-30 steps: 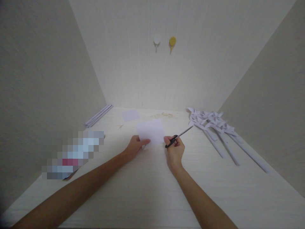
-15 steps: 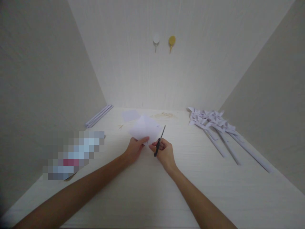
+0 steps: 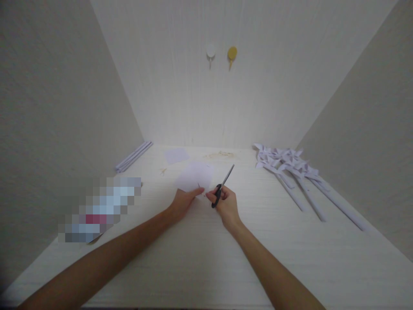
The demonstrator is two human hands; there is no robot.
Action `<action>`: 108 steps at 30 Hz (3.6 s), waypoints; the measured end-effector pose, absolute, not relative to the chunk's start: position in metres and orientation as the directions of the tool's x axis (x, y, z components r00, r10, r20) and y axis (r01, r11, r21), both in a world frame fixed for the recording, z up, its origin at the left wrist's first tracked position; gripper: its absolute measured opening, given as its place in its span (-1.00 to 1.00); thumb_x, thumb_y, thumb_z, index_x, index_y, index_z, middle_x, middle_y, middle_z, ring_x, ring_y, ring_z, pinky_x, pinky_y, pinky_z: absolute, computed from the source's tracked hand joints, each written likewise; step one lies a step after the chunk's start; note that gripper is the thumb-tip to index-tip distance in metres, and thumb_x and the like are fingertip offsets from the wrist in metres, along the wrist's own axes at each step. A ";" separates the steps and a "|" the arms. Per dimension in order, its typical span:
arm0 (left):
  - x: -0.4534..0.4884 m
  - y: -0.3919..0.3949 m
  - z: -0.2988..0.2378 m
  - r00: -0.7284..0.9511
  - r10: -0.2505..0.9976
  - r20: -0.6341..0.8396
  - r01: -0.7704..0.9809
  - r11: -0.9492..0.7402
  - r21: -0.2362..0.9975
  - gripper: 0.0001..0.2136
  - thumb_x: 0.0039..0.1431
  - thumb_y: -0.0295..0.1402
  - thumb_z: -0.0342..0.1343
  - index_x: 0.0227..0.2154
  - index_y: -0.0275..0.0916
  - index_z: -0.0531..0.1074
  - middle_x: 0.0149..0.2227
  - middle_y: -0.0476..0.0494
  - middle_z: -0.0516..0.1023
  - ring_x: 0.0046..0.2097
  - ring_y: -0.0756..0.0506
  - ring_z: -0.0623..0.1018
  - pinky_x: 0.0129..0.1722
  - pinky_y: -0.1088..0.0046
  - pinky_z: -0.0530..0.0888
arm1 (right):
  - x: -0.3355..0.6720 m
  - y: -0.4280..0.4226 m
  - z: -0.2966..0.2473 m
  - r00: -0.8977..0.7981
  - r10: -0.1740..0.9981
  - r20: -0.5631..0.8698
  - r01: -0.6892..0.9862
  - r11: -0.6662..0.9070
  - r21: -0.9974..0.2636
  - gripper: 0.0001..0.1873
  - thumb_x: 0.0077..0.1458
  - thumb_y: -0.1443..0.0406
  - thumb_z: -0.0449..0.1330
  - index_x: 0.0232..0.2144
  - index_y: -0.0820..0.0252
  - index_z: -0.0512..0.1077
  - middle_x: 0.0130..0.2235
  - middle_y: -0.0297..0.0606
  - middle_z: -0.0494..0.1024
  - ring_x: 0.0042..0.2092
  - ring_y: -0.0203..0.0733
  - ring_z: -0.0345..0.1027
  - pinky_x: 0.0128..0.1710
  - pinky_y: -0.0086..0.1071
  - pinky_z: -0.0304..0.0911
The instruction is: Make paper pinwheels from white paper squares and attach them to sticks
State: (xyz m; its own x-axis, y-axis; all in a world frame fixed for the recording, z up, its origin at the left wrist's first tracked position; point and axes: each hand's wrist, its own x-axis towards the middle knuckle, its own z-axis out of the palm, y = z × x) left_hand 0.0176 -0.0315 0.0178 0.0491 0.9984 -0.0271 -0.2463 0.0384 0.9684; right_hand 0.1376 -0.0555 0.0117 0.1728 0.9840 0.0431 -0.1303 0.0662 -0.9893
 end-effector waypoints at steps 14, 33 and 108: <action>0.019 -0.030 0.017 0.015 1.000 -0.005 -0.261 0.008 0.965 -0.76 -0.35 -0.36 0.21 -0.50 -0.33 0.43 -0.34 -0.16 0.50 -0.28 -0.09 0.46 -0.20 0.35 0.34 | 0.137 -0.054 0.007 0.091 0.994 0.066 -0.190 0.082 -0.978 -0.74 -0.44 0.39 0.30 -0.63 0.23 0.27 -0.60 -0.44 0.35 -0.59 -0.44 0.17 -0.63 -0.55 0.03; 0.019 -0.032 0.019 0.004 1.000 0.014 -0.135 -0.013 0.991 -0.76 -0.34 -0.35 0.20 -0.49 -0.33 0.44 -0.35 -0.18 0.51 -0.27 -0.13 0.47 -0.21 0.32 0.36 | 0.137 -0.056 0.012 0.200 0.975 0.092 -0.104 0.115 -0.988 -0.74 -0.41 0.35 0.29 -0.62 0.25 0.25 -0.61 -0.47 0.28 -0.61 -0.48 0.04 -0.67 -0.56 -0.06; 0.002 0.005 0.004 -0.092 0.992 0.087 -0.248 -0.108 0.963 -0.84 -0.20 -0.29 0.07 -0.56 -0.28 0.37 -0.54 -0.05 0.47 -0.46 0.01 0.44 -0.46 0.51 0.33 | 0.154 -0.063 0.028 -0.337 0.924 -0.178 0.359 -0.048 -0.932 -0.54 -0.16 0.03 0.06 -0.83 0.22 0.17 -0.82 -0.44 0.15 -0.74 -0.47 -0.10 -0.73 -0.50 -0.23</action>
